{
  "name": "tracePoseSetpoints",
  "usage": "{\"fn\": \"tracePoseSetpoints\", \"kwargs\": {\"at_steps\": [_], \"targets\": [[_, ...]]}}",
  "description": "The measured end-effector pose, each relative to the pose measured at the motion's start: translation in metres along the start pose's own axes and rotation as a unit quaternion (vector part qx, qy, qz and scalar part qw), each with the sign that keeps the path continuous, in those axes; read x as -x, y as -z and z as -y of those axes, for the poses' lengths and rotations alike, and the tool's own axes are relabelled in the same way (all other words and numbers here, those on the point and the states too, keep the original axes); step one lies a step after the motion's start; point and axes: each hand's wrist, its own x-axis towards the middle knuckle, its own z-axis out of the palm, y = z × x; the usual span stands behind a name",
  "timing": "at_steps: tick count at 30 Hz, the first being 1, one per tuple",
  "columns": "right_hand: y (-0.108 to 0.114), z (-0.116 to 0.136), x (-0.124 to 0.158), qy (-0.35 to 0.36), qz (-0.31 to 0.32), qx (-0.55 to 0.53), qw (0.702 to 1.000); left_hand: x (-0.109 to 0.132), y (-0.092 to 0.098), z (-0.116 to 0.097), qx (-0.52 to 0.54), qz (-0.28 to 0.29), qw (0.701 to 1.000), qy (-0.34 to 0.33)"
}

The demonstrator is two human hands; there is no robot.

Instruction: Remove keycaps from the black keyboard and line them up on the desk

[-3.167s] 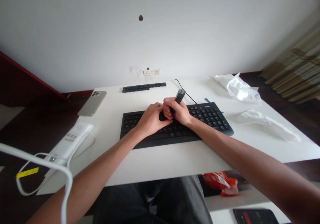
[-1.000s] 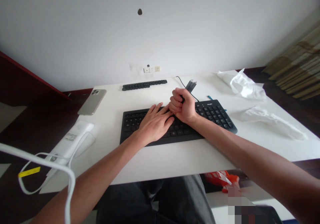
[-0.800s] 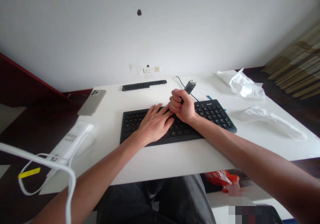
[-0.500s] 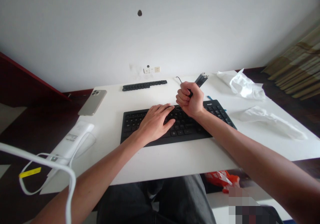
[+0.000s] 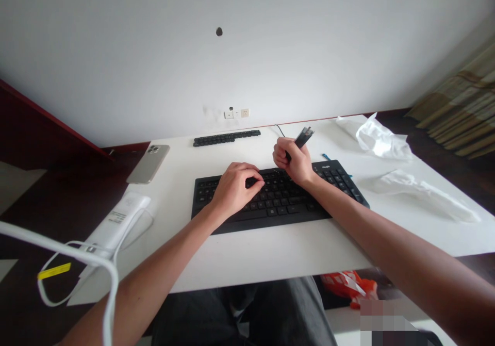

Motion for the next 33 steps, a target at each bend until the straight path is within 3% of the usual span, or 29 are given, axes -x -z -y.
{"fn": "tracePoseSetpoints", "kwargs": {"at_steps": [6, 10, 14, 19, 33], "targets": [[0.000, -0.002, -0.001, -0.012, 0.001, -0.012, 1.000, -0.005, 0.001, 0.011, -0.002, -0.017, 1.000, 0.018], [-0.002, 0.006, 0.000, -0.061, -0.009, -0.055, 0.997, -0.004, 0.002, 0.013, -0.013, -0.026, 0.999, 0.016], [-0.001, 0.011, -0.001, -0.136, -0.005, -0.111, 0.984, 0.000, 0.004, 0.003, -0.027, -0.029, 0.999, -0.032], [-0.003, 0.007, -0.002, -0.184, -0.023, -0.141, 0.973, 0.008, -0.001, -0.013, -0.034, 0.017, 0.997, -0.069], [-0.016, -0.001, 0.003, -0.157, -0.102, -0.108, 0.976, 0.017, -0.014, -0.025, -0.075, 0.084, 0.992, -0.063]]}}
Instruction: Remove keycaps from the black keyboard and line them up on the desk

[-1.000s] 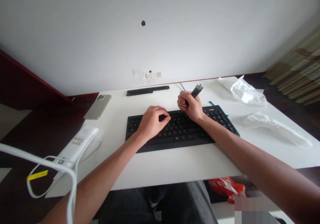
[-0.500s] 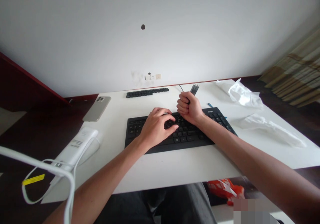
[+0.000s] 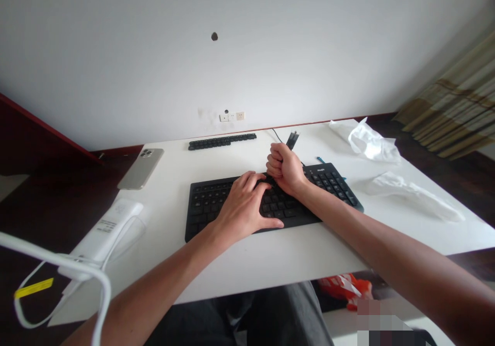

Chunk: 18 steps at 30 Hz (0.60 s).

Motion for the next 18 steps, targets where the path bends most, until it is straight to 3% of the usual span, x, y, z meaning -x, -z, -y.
{"fn": "tracePoseSetpoints", "kwargs": {"at_steps": [12, 18], "targets": [[-0.0008, -0.0070, -0.0012, -0.027, 0.054, 0.027, 0.998, -0.0018, -0.0034, 0.0001, 0.027, -0.007, 1.000, -0.012], [-0.0017, -0.0065, 0.0031, -0.029, 0.096, 0.052, 0.994, -0.0001, -0.0022, 0.0037, 0.037, -0.047, 0.998, 0.023]]}}
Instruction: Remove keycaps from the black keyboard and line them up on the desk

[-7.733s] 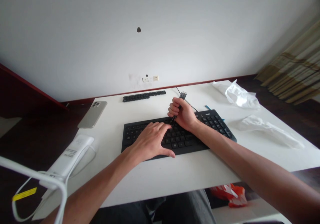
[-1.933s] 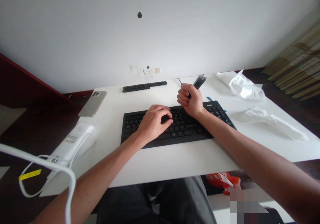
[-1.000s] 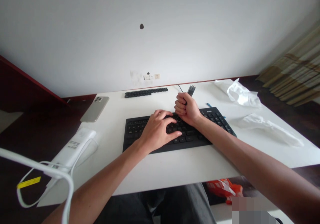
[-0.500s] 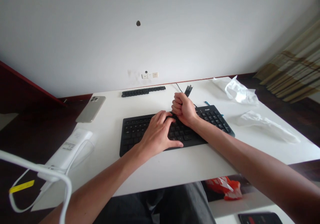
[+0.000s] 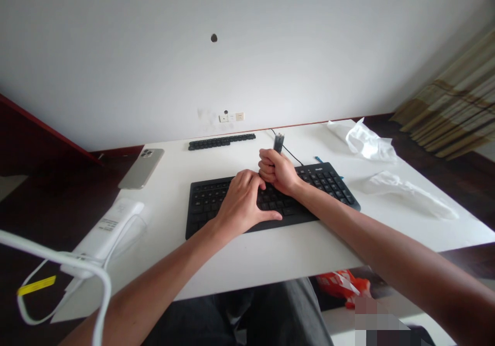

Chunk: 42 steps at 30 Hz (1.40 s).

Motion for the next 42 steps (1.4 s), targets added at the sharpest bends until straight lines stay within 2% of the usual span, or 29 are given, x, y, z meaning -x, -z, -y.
{"fn": "tracePoseSetpoints", "kwargs": {"at_steps": [8, 11, 17, 22, 24, 27, 30, 32, 42], "targets": [[0.007, -0.001, 0.006, -0.004, 0.179, 0.061, 0.982, 0.000, 0.000, 0.007, -0.018, 0.000, 1.000, 0.009], [0.011, -0.002, 0.006, -0.009, 0.215, 0.076, 0.974, 0.001, -0.001, 0.007, -0.013, -0.007, 1.000, -0.006], [0.011, 0.000, 0.010, 0.050, 0.213, 0.126, 0.968, 0.001, -0.001, 0.007, -0.017, 0.008, 0.999, -0.036], [0.004, 0.009, 0.018, 0.114, 0.240, 0.260, 0.928, -0.006, -0.007, 0.008, -0.059, 0.053, 0.997, -0.020], [0.003, 0.010, 0.020, 0.124, 0.234, 0.281, 0.922, -0.008, -0.011, 0.010, -0.071, 0.057, 0.996, -0.013], [0.004, 0.007, 0.017, 0.093, 0.234, 0.230, 0.940, -0.010, -0.012, 0.012, -0.088, 0.071, 0.994, -0.016], [0.009, 0.001, 0.010, 0.043, 0.207, 0.097, 0.973, -0.010, -0.011, 0.011, -0.109, 0.081, 0.991, -0.018], [0.011, -0.001, 0.006, 0.019, 0.180, 0.032, 0.983, -0.009, -0.010, 0.010, -0.117, 0.078, 0.990, -0.015], [0.013, -0.002, 0.002, -0.004, 0.141, -0.024, 0.990, -0.007, -0.011, 0.009, -0.134, 0.078, 0.988, -0.014]]}}
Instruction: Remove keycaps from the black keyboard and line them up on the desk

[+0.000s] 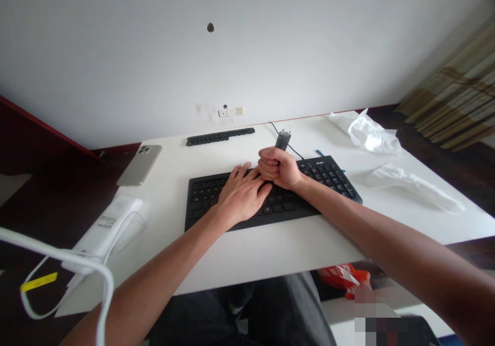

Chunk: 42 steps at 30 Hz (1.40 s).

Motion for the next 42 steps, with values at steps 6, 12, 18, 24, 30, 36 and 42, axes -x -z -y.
{"fn": "tracePoseSetpoints", "kwargs": {"at_steps": [6, 12, 18, 24, 30, 36, 42], "targets": [[-0.001, 0.002, 0.000, -0.002, -0.013, -0.010, 1.000, 0.000, 0.000, 0.000, -0.002, -0.014, 1.000, -0.001], [0.000, -0.001, -0.001, 0.012, -0.002, 0.013, 1.000, -0.001, 0.001, -0.002, -0.016, 0.004, 1.000, 0.007], [-0.002, -0.001, 0.004, 0.040, 0.069, 0.105, 0.991, -0.006, 0.002, -0.007, -0.039, 0.016, 0.999, 0.019], [-0.002, 0.001, 0.003, 0.022, 0.073, 0.093, 0.993, -0.006, -0.002, -0.009, -0.056, 0.003, 0.998, 0.015], [-0.001, 0.002, -0.002, 0.004, 0.015, 0.014, 1.000, -0.005, -0.007, -0.008, -0.059, -0.024, 0.998, 0.018], [-0.001, 0.007, -0.002, 0.005, -0.037, -0.011, 0.999, -0.005, -0.007, -0.009, -0.053, -0.040, 0.997, 0.024], [-0.002, 0.008, -0.003, 0.013, -0.032, -0.010, 0.999, -0.004, -0.004, -0.010, -0.045, -0.035, 0.998, 0.025]]}}
